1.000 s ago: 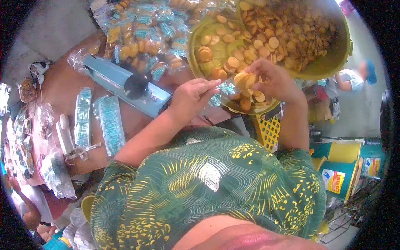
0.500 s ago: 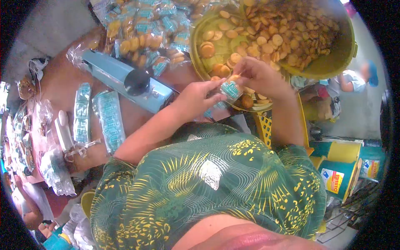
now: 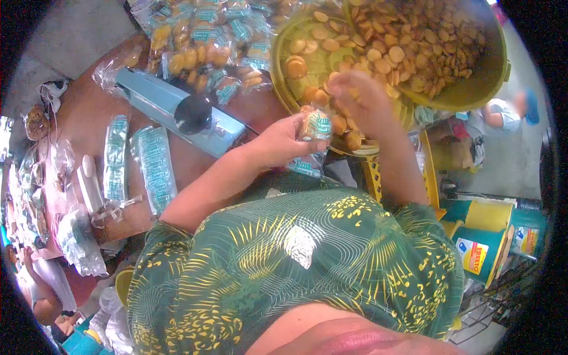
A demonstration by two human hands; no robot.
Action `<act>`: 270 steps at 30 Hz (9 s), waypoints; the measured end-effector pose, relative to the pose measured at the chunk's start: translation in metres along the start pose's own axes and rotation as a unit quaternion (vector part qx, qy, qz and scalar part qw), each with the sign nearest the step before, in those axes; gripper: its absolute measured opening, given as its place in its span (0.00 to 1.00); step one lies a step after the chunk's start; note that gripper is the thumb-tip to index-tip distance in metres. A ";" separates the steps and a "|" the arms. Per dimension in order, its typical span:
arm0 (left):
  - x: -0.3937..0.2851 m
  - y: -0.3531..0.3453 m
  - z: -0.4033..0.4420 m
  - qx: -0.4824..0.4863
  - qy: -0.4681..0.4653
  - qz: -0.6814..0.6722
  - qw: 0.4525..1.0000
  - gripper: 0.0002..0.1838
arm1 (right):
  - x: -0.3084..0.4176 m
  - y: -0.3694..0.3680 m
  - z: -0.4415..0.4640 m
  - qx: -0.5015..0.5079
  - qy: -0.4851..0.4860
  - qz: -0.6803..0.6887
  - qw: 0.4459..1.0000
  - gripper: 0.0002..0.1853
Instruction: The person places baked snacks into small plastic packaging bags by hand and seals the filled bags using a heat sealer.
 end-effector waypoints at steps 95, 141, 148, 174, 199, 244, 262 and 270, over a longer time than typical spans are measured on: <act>-0.006 0.015 -0.001 -0.083 -0.054 0.007 0.995 0.28 | -0.027 0.001 0.032 -0.056 0.007 -0.140 0.989 0.14; -0.050 0.024 -0.119 0.004 -0.176 -0.235 0.956 0.42 | 0.067 -0.051 0.032 -0.010 -0.014 0.152 0.988 0.29; -0.002 0.107 -0.203 -0.391 -0.018 0.130 0.911 0.26 | 0.059 -0.153 0.052 0.069 -0.076 0.204 0.974 0.33; -0.035 0.204 -0.240 -0.485 0.000 0.291 0.825 0.23 | 0.088 -0.164 0.085 0.131 -0.051 0.209 0.968 0.18; -0.258 0.124 -0.200 -0.353 -0.142 0.434 0.817 0.31 | 0.054 -0.087 0.028 -0.004 0.117 0.243 0.963 0.12; -0.075 0.178 -0.326 -0.808 -0.238 0.195 0.503 0.15 | -0.136 0.013 0.092 0.171 -0.138 -0.004 0.975 0.20; -0.048 0.022 -0.010 -0.241 -0.265 0.389 0.849 0.07 | -0.096 -0.017 0.035 0.002 0.101 -0.300 0.948 0.19; -0.056 0.056 -0.024 -0.341 -0.173 0.299 0.874 0.09 | -0.088 0.000 0.031 -0.031 -0.214 0.057 0.975 0.16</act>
Point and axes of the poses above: each hand's wrist, its own z-axis towards the middle knuckle, its own y-axis out of the back of the hand, x = y × z, the point moved 8 cm from there along z, towards the middle knuckle, and after that the axes turned 9 degrees about z, right-handed, at the moved point
